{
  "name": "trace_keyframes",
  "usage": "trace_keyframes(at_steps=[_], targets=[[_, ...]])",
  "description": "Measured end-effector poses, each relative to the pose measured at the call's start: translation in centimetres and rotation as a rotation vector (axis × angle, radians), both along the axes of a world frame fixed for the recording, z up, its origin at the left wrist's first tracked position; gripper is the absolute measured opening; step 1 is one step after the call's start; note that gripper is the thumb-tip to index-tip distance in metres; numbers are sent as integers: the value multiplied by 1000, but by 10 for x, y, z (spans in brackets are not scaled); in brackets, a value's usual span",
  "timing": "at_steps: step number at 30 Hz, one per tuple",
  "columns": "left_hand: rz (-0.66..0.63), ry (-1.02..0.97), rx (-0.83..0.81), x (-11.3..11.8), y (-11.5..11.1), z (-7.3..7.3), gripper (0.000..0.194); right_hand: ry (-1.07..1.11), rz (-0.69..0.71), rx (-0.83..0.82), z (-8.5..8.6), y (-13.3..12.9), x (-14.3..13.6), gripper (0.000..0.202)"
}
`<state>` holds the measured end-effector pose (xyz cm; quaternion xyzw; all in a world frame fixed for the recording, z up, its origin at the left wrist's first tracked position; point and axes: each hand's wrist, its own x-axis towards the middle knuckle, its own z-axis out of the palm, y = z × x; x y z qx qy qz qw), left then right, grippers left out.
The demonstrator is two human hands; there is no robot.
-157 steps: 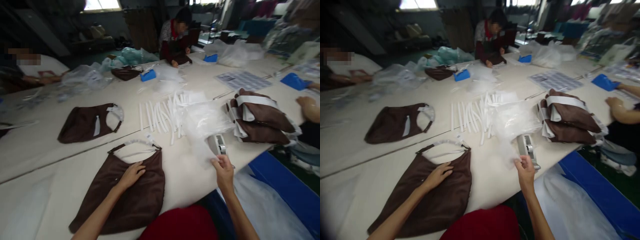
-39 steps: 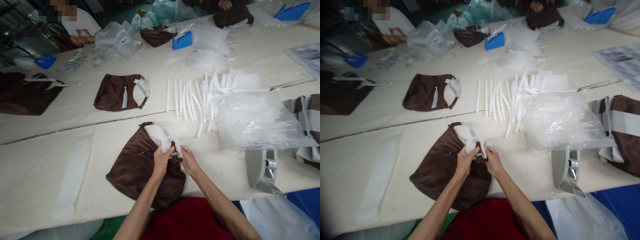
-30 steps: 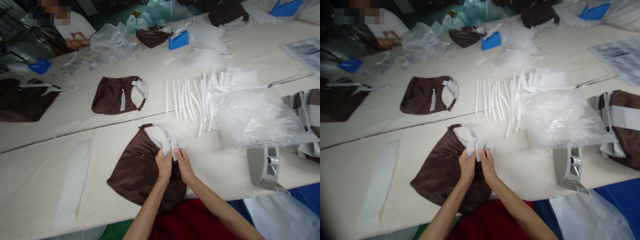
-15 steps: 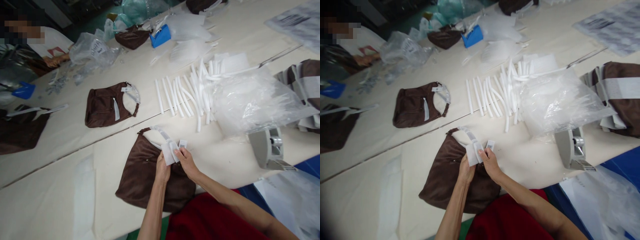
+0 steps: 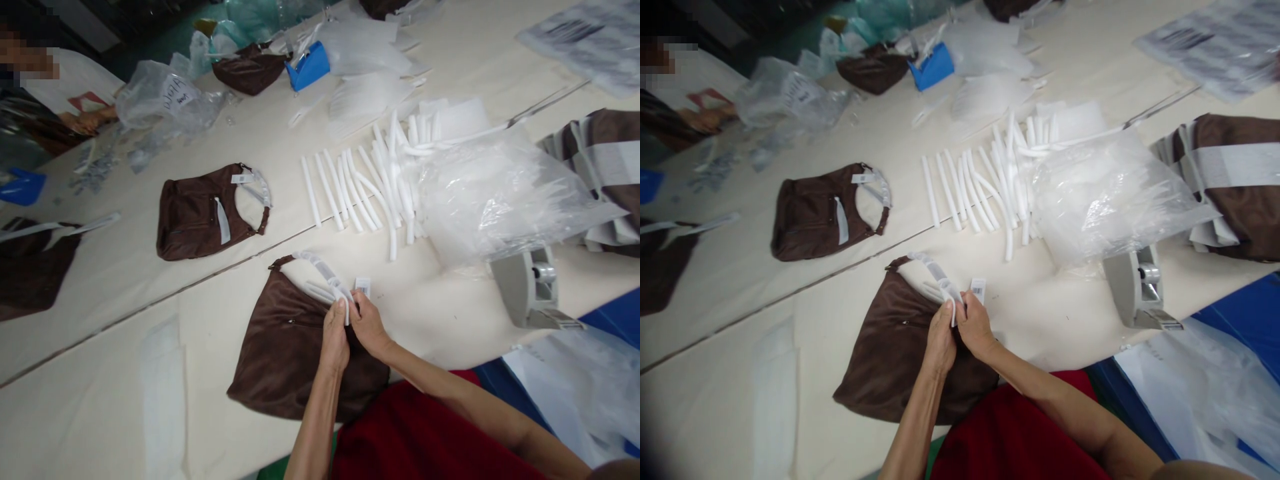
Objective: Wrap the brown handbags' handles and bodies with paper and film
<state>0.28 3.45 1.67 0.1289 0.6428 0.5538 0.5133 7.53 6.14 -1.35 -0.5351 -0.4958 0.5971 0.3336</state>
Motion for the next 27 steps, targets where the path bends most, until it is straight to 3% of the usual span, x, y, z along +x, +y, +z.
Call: trace_keyframes(at_steps=[6, 10, 15, 18, 23, 27], targets=[[205, -98, -36, 7, 11, -2, 37, -154, 66, 104, -10, -1, -3, 12], [243, -57, -16, 12, 15, -8, 36, -46, 72, 4, -5, 4, 6, 13], [166, -33, 11, 14, 14, -12, 42, 491, 171, -345, 17, 12, 35, 26], [117, -12, 13, 12, 12, -9, 44, 512, 179, -483, 26, 16, 46, 41], [-7, -6, 17, 10, 14, -5, 45, 409, 197, -405, 24, 16, 49, 44], [-112, 14, 18, 13, 15, -4, 45, 428, 38, -318, 17, 7, 47, 42]])
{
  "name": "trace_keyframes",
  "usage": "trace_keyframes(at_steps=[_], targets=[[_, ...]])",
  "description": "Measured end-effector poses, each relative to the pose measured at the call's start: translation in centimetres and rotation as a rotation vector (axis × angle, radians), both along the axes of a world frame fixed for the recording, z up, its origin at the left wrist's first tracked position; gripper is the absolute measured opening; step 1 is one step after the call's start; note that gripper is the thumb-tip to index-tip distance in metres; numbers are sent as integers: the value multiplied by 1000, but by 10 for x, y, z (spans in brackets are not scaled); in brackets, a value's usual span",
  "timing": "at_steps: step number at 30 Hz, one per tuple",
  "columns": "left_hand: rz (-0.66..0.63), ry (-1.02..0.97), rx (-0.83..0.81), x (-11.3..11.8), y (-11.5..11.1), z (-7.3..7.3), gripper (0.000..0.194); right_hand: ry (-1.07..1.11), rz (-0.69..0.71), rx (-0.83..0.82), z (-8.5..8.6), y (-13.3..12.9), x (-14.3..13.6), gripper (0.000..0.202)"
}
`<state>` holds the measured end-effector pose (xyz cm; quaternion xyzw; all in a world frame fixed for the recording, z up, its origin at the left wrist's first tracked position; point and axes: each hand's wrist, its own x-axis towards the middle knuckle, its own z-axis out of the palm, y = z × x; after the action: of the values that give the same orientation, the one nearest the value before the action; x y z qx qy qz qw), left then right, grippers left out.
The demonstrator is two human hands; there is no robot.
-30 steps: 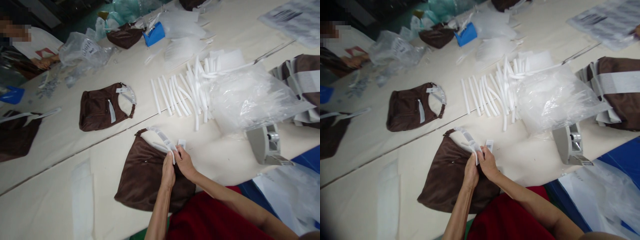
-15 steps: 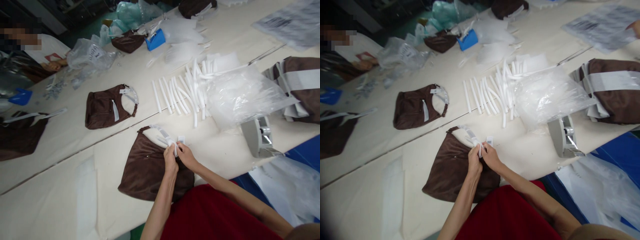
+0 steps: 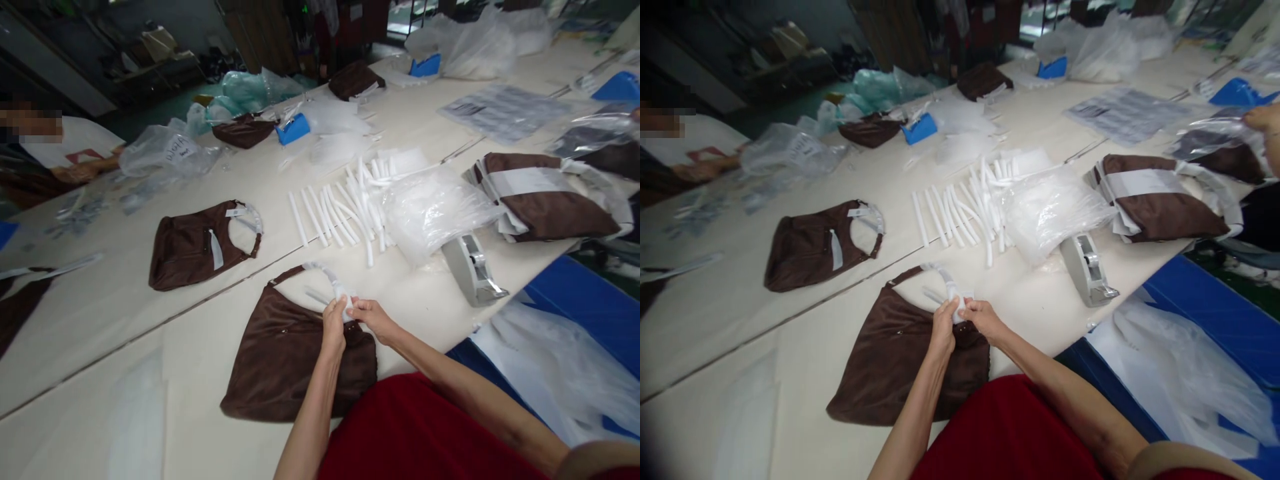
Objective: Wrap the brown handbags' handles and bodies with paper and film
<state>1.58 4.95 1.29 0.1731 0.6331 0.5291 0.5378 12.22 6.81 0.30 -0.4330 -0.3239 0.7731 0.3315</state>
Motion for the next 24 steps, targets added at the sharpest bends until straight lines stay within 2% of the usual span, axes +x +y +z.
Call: trace_keyframes(at_steps=[3, 5, 9, 11, 14, 16, 17, 18, 21, 23, 24], targets=[[-68, 76, 7, 1, -4, 2, 44, -29, -121, 11, -6, -8, -4, 41], [-109, 172, -12, -2, -6, 1, 46, -55, -125, -4, -10, -11, -8, 38], [-191, 139, -111, -8, 0, -5, 51, -130, -161, -23, -19, -7, -14, 30], [-204, 145, -116, -8, 4, -9, 51, -198, -137, 41, -19, -5, -12, 25], [-207, 235, -100, -6, 7, -15, 50, -389, 10, 255, -14, -3, 9, 24], [-217, 269, -112, -6, 7, -19, 49, -508, 61, 360, -8, -1, 43, 21], [-213, 269, -131, -7, 7, -21, 48, -562, 28, 393, -5, 1, 67, 20], [-206, 264, -155, -7, 6, -23, 47, -626, -45, 415, -1, 3, 95, 19], [-193, 291, -197, -8, 6, -26, 45, -925, -391, 436, 12, 14, 187, 21], [-225, 329, -184, -8, 7, -26, 44, -1129, -548, 322, 18, 23, 241, 21], [-240, 340, -178, -8, 8, -25, 44, -1180, -570, 250, 19, 28, 262, 21]])
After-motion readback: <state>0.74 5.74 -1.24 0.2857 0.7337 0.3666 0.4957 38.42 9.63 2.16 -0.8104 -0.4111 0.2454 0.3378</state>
